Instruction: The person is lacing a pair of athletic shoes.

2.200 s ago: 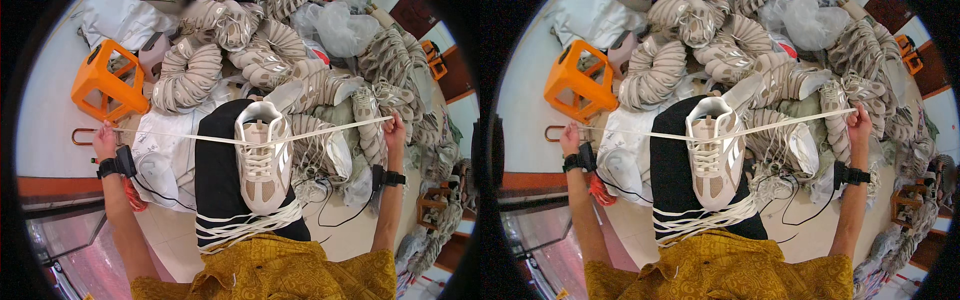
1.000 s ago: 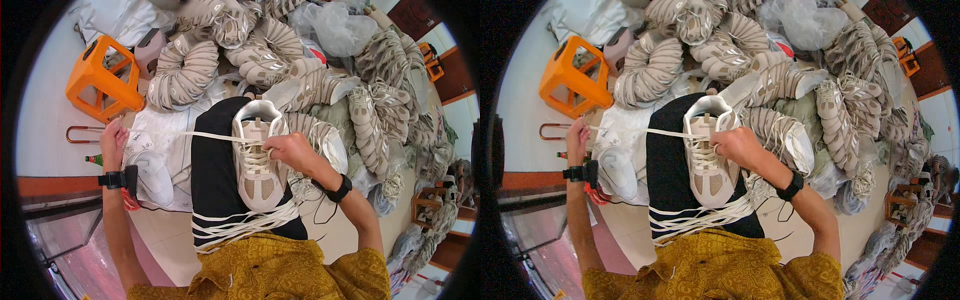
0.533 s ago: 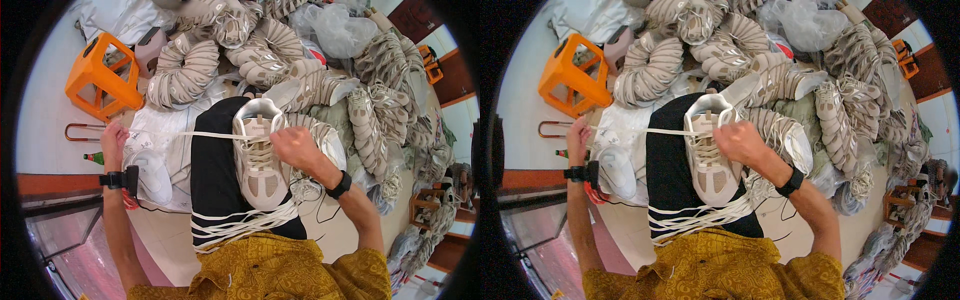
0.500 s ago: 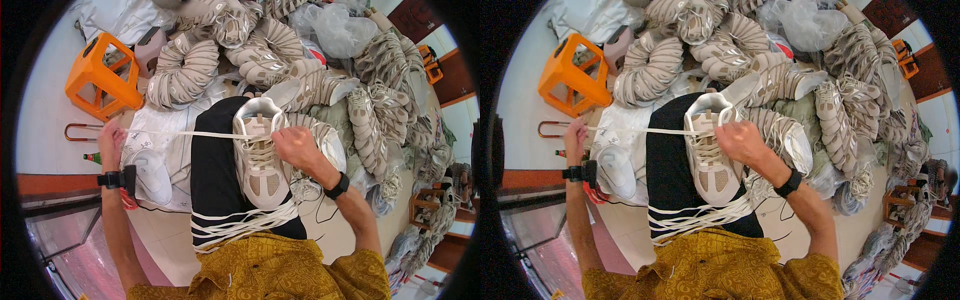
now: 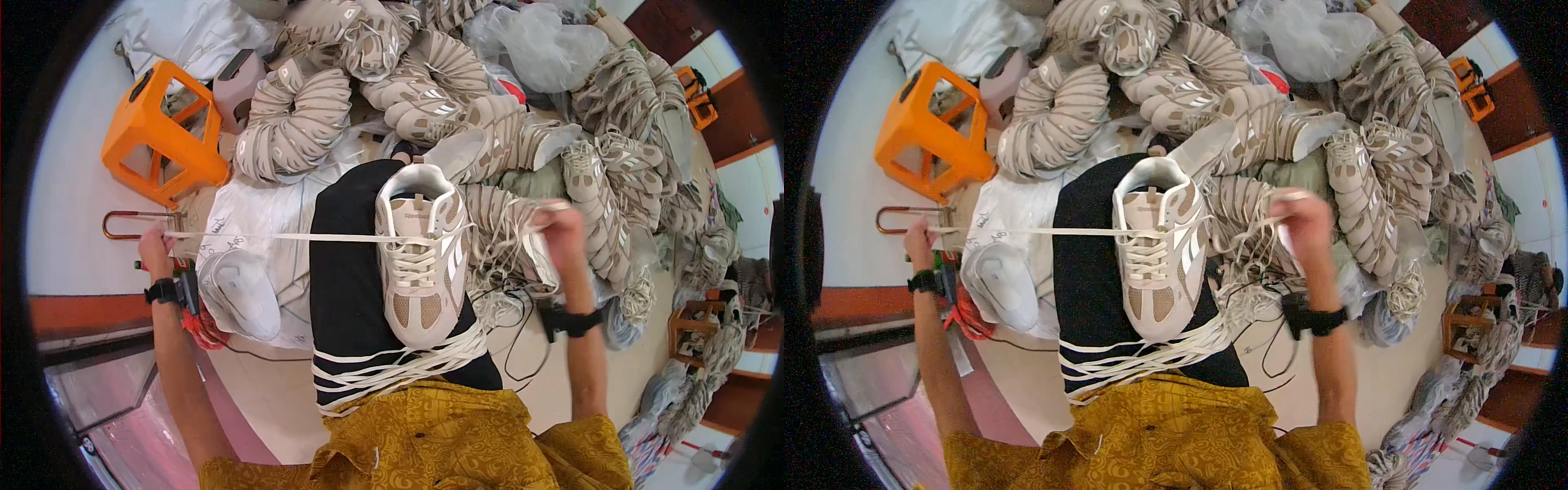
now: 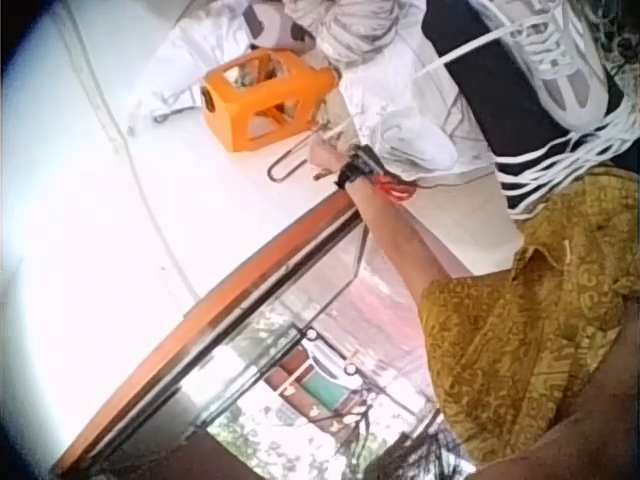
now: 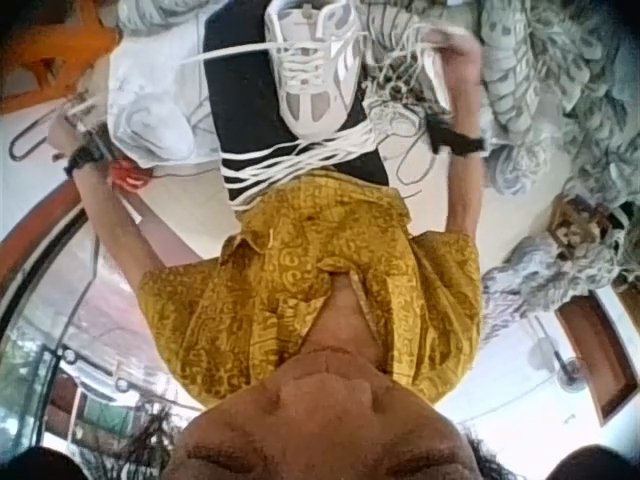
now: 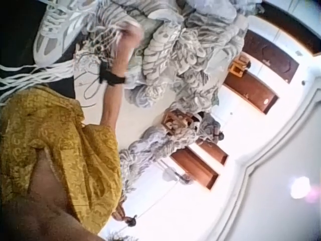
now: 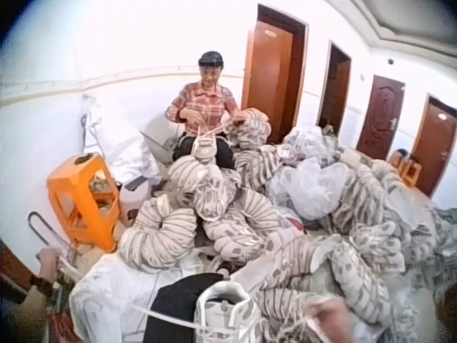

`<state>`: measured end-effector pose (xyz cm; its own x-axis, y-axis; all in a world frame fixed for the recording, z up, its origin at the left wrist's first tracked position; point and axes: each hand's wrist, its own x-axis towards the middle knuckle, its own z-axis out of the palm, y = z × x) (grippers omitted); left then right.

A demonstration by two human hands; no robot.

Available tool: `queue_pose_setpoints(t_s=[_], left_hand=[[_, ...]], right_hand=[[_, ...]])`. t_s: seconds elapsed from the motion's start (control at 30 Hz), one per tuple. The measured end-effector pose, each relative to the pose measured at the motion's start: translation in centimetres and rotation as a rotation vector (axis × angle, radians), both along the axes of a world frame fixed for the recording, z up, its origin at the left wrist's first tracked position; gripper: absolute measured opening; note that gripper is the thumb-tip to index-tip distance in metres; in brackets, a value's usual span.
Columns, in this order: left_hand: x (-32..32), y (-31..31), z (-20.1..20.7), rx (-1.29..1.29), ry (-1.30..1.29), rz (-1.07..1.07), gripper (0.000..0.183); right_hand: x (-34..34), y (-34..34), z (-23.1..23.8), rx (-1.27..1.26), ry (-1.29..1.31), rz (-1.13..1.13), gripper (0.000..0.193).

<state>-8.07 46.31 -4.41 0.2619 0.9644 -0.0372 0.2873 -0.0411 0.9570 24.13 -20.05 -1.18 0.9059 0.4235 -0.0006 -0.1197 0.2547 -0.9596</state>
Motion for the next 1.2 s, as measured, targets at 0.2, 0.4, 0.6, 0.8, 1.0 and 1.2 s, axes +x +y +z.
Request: queue_pose_setpoints(t_s=[0.2, 0.4, 0.6, 0.8, 1.0, 1.2], left_hand=[[1.9, 0.0, 0.1, -0.114, -0.371, 0.019, 0.022], [-1.6, 5.0, -1.3, -0.082, -0.485, 0.177, 0.025], [3.8, -5.9, 4.4, 0.862, 0.333, -0.565, 0.026], [14.3, -29.4, 5.5, -0.053, -0.137, -0.755, 0.019], [15.4, -37.5, 5.7, 0.327, 0.108, -0.951, 0.008], [15.1, -38.0, 4.5, 0.369, 0.119, -0.888, 0.005]], right_hand=[[9.9, -15.0, 4.7, 0.484, 0.190, 0.247, 0.020], [10.9, -16.0, 2.4, -0.313, 0.265, -0.285, 0.022], [7.7, -7.9, 3.1, -0.798, 0.006, -0.102, 0.015], [-0.2, 4.0, 4.5, -0.553, -0.107, 0.303, 0.012], [-4.8, 11.2, 4.6, -0.354, -0.404, 0.457, 0.010], [-5.7, 11.5, 2.8, -0.577, -0.214, 0.371, 0.014]])
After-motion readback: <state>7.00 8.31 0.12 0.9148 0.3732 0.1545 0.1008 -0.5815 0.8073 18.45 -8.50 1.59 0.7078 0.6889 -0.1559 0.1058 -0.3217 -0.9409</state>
